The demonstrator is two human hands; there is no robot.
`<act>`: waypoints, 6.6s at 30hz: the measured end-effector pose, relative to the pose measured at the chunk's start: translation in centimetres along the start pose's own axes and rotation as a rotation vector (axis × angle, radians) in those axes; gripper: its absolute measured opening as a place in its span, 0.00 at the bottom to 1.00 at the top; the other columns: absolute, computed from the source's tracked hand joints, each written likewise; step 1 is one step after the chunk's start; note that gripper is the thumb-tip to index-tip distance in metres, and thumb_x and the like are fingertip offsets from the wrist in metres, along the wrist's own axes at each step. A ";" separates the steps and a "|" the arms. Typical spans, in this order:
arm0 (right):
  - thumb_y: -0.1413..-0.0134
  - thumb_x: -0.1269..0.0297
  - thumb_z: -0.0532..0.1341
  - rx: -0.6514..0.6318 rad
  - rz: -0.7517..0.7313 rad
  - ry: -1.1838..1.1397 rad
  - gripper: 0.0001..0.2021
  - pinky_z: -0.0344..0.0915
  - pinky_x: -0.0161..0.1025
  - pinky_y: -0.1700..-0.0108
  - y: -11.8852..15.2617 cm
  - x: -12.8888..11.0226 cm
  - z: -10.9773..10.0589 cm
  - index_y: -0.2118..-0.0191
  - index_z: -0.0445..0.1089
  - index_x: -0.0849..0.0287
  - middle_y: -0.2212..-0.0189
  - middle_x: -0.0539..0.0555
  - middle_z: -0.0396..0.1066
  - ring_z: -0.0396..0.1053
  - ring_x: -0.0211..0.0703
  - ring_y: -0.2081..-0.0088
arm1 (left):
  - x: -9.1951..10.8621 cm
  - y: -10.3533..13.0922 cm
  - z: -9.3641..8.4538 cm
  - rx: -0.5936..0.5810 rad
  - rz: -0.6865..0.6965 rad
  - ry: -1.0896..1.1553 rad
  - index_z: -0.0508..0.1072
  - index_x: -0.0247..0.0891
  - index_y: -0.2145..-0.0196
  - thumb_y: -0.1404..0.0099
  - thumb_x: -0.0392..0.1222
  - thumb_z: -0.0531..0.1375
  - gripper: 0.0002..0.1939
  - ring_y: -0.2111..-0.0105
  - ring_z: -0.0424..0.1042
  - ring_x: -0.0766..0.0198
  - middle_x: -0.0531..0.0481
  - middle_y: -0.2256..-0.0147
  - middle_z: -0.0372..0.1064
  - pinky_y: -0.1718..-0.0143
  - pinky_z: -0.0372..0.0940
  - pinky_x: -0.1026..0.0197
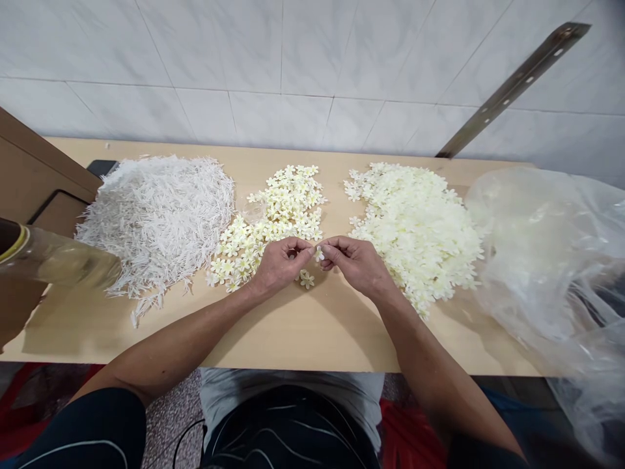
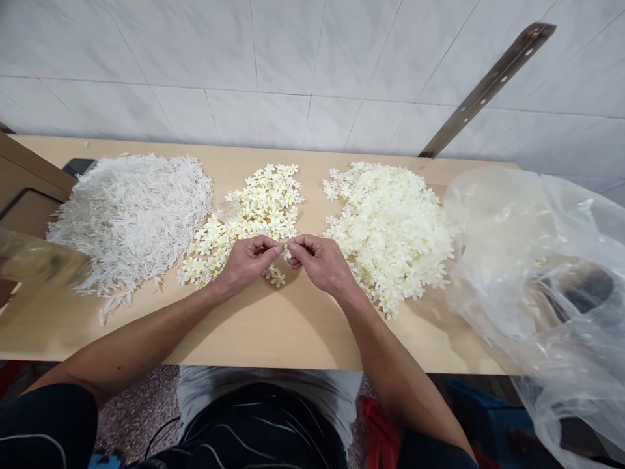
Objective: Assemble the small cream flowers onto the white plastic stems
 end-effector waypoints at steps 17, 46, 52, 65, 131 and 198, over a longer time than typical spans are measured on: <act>0.41 0.46 0.67 0.065 0.061 0.029 0.19 0.75 0.39 0.68 -0.2 1.3 0.9 0.60 0.77 0.58 0.73 0.53 0.78 0.75 0.42 0.73 | 0.6 0.7 0.1 0.105 0.170 -0.133 0.80 0.38 0.64 0.32 0.45 0.63 0.09 0.70 0.70 0.64 0.49 0.68 0.76 0.67 0.64 0.61; 0.36 0.43 0.61 0.130 -0.017 0.406 0.22 0.62 0.37 0.71 0.1 0.7 0.1 0.71 0.72 0.56 0.79 0.50 0.72 0.68 0.41 0.77 | 0.7 0.0 -0.7 0.145 0.081 -0.035 0.78 0.37 0.65 0.31 0.54 0.62 0.17 0.78 0.61 0.68 0.54 0.77 0.64 0.75 0.59 0.64; 0.38 0.41 0.62 0.162 -0.046 0.346 0.22 0.62 0.36 0.72 0.0 0.9 0.2 0.69 0.73 0.57 0.78 0.51 0.73 0.69 0.41 0.76 | 1.1 -0.1 -0.6 -0.006 0.016 0.050 0.80 0.34 0.61 0.32 0.55 0.63 0.18 0.78 0.63 0.70 0.49 0.70 0.72 0.77 0.59 0.65; 0.40 0.40 0.65 0.036 0.002 0.014 0.23 0.70 0.36 0.71 0.0 0.4 0.2 0.69 0.73 0.59 0.76 0.52 0.74 0.71 0.39 0.76 | -0.1 -0.7 -0.2 -0.126 -0.165 0.341 0.80 0.34 0.59 0.39 0.54 0.70 0.20 0.83 0.59 0.75 0.49 0.69 0.74 0.82 0.54 0.66; 0.36 0.58 0.61 0.763 -0.230 0.557 0.10 0.72 0.42 0.66 0.8 0.0 -5.5 0.55 0.76 0.56 0.58 0.58 0.78 0.70 0.42 0.70 | -0.1 -0.3 0.7 -0.166 -0.218 0.560 0.74 0.34 0.53 0.40 0.38 0.70 0.17 0.52 0.78 0.53 0.41 0.53 0.73 0.49 0.72 0.49; 0.43 0.45 0.69 0.110 0.080 -0.394 0.20 0.68 0.37 0.75 -2.2 2.6 -0.9 0.58 0.75 0.58 0.75 0.49 0.69 0.65 0.37 0.77 | 0.6 -2.7 3.4 0.027 -0.157 0.382 0.77 0.34 0.63 0.37 0.56 0.68 0.20 0.79 0.71 0.69 0.50 0.70 0.73 0.77 0.65 0.65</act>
Point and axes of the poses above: each hand's wrist, its own y-axis away from the middle knuckle, its own z-axis out of the palm, x = y × z, the point moved 2 cm from there along -y, towards the middle knuckle
